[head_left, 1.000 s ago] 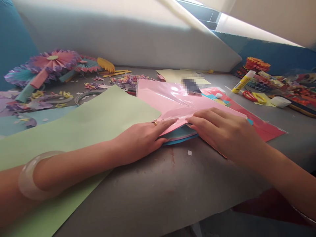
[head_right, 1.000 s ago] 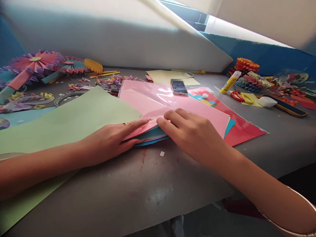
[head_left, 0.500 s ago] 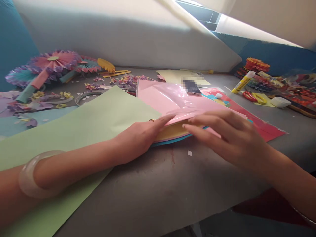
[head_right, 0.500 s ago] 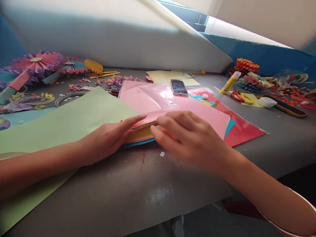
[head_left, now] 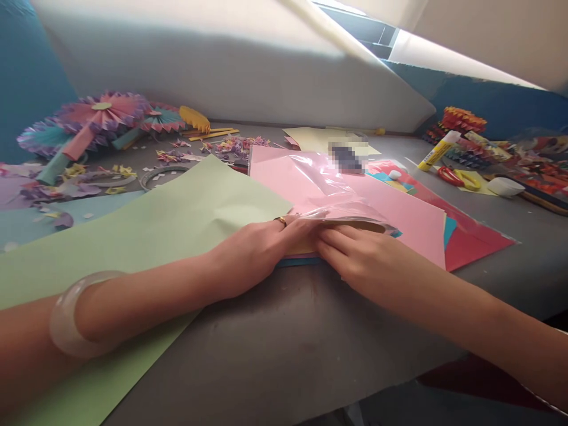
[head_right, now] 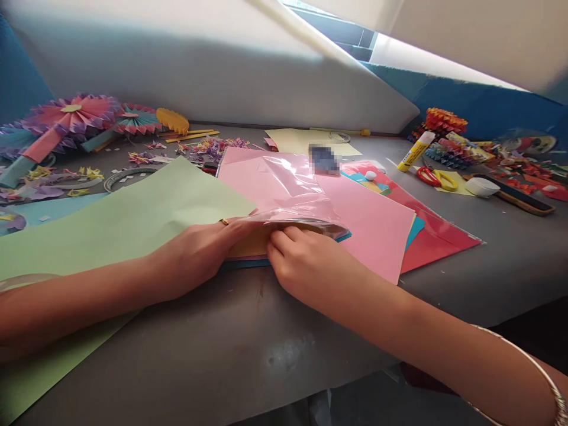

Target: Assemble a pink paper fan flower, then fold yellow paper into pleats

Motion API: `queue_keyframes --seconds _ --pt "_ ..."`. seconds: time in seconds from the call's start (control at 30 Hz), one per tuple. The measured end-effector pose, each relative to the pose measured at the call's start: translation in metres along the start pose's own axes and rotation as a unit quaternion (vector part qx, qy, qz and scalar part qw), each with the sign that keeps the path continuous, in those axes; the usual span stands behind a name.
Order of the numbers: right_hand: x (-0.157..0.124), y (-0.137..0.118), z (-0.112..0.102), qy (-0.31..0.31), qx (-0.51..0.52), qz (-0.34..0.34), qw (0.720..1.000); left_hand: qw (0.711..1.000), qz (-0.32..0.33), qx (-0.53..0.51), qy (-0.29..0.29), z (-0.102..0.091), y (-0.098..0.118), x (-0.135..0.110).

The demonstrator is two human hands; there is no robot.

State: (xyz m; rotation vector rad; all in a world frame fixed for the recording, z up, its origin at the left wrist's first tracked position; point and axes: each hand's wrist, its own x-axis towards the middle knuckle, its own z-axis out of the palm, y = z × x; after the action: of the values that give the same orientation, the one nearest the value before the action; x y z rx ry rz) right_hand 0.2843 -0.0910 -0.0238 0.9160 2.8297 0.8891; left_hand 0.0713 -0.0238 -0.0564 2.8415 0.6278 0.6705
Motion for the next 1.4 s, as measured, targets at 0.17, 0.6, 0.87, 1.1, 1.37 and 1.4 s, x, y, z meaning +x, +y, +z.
queue_keyframes --seconds 0.17,0.6,0.87,1.1,1.37,1.4 --pt "0.01 -0.006 0.003 0.015 -0.034 0.027 0.999 0.998 0.056 0.002 0.027 0.0 0.002 0.002" --pt "0.021 -0.016 0.011 0.034 -0.084 0.095 0.991 0.998 0.06 -0.02 0.006 -0.002 0.002 0.002" --pt "0.015 -0.033 0.007 0.042 -0.141 0.08 0.986 0.993 -0.015 -0.061 -0.101 -0.006 0.009 0.004" --pt "-0.002 -0.053 -0.004 0.07 -0.158 0.058 0.983 0.968 -0.117 -0.131 -0.18 -0.017 0.013 0.014" --pt "-0.007 -0.059 -0.018 0.101 -0.137 0.071 0.983 0.955 -0.152 -0.152 -0.206 -0.027 0.018 0.018" --pt "-0.007 -0.058 -0.017 0.103 -0.131 0.075 0.983 0.956 -0.153 -0.147 -0.201 -0.026 0.018 0.017"
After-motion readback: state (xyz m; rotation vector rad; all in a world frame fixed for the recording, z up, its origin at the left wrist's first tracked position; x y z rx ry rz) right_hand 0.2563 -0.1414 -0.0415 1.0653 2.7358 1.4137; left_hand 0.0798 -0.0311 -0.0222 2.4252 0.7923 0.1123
